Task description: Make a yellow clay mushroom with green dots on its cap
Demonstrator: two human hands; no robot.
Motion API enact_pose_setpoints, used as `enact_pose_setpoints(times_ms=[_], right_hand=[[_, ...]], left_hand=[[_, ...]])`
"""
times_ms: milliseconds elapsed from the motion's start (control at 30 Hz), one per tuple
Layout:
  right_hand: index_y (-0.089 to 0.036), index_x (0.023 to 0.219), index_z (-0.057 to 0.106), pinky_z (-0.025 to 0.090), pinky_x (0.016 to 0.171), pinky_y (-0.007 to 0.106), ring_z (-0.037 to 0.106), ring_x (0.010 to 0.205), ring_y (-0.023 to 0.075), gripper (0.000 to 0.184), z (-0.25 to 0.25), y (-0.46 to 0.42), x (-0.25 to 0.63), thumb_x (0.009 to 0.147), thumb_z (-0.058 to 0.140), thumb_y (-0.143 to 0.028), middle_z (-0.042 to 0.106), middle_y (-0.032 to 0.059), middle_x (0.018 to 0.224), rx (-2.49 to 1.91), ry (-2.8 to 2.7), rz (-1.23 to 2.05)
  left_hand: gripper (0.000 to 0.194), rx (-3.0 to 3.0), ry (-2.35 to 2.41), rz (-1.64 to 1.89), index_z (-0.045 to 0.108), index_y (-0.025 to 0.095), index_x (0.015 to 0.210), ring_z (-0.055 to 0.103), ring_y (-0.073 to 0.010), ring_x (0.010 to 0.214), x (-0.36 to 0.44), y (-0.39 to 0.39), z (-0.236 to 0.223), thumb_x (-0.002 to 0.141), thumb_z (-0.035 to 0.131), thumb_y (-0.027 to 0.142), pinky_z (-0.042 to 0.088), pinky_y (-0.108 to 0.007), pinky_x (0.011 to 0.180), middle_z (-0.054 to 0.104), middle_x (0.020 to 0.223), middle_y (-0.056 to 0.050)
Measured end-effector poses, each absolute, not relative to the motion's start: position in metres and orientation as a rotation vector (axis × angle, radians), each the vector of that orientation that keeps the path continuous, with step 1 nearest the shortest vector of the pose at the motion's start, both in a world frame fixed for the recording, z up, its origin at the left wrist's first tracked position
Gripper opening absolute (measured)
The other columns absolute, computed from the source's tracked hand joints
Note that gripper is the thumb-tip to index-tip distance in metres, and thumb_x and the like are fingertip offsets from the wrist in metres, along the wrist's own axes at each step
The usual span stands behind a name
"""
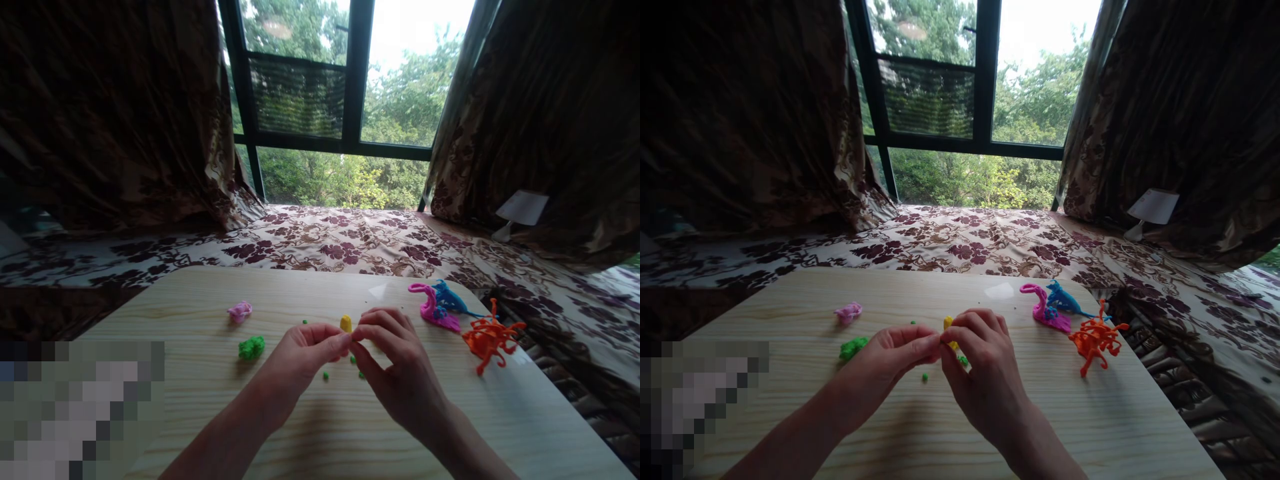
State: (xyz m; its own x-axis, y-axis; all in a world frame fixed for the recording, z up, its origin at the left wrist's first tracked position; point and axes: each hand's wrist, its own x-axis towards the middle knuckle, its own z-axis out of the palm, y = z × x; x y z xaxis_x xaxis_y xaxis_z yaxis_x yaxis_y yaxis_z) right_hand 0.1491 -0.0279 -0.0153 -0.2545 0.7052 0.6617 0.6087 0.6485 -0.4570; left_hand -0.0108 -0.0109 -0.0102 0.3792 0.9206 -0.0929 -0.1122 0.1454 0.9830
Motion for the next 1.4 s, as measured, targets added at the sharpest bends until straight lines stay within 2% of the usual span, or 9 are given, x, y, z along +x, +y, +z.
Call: enact_pose_setpoints(times_ms=[300,700,1000,1400], right_hand=[[-0.020,0.082,0.061,0.042,0.078,0.037,0.051,0.089,0.0197,0.013,-0.016,-0.029,0.147,0.080,0.051,-0.013,0.059,0.0049,0.084,-0.974,-1.888,0.210],[-0.022,0.085,0.063,0.043,0.075,0.032,0.051,0.086,0.0180,0.014,-0.023,-0.027,0.144,0.077,0.057,-0.012,0.058,0.0035,0.084,-0.976,-1.741,0.388],[-0.021,0.085,0.062,0.039,0.077,0.035,0.050,0.085,0.0185,0.014,-0.020,-0.027,0.150,0.076,0.055,-0.013,0.059,0.0030,0.085,-1.045,-1.940,0.188],[-0.019,0.074,0.060,0.038,0.074,0.033,0.050,0.078,0.0175,0.013,-0.026,-0.026,0.145,0.071,0.054,-0.007,0.059,0.0025,0.079,-1.078,-1.894,0.177]], left_hand=[[0.013,1.002,0.854,0.903,0.067,0.013,0.069,0.052,-0.0136,0.071,-0.009,-0.011,-0.011,0.068,0.064,0.026,0.038,-0.027,0.073,0.063,0.070,-0.004],[0.019,1.167,0.884,0.909,0.063,0.014,0.069,0.051,-0.0145,0.073,-0.009,-0.010,-0.011,0.075,0.056,0.030,0.037,-0.029,0.075,0.060,0.069,-0.003],[0.018,1.256,0.902,0.886,0.066,0.014,0.073,0.051,-0.0150,0.076,-0.012,-0.010,-0.009,0.073,0.059,0.030,0.036,-0.026,0.073,0.064,0.075,-0.004],[0.017,1.287,0.970,0.913,0.062,0.014,0.066,0.044,-0.0095,0.061,-0.007,-0.011,-0.014,0.072,0.059,0.030,0.033,-0.021,0.058,0.056,0.063,0.000]])
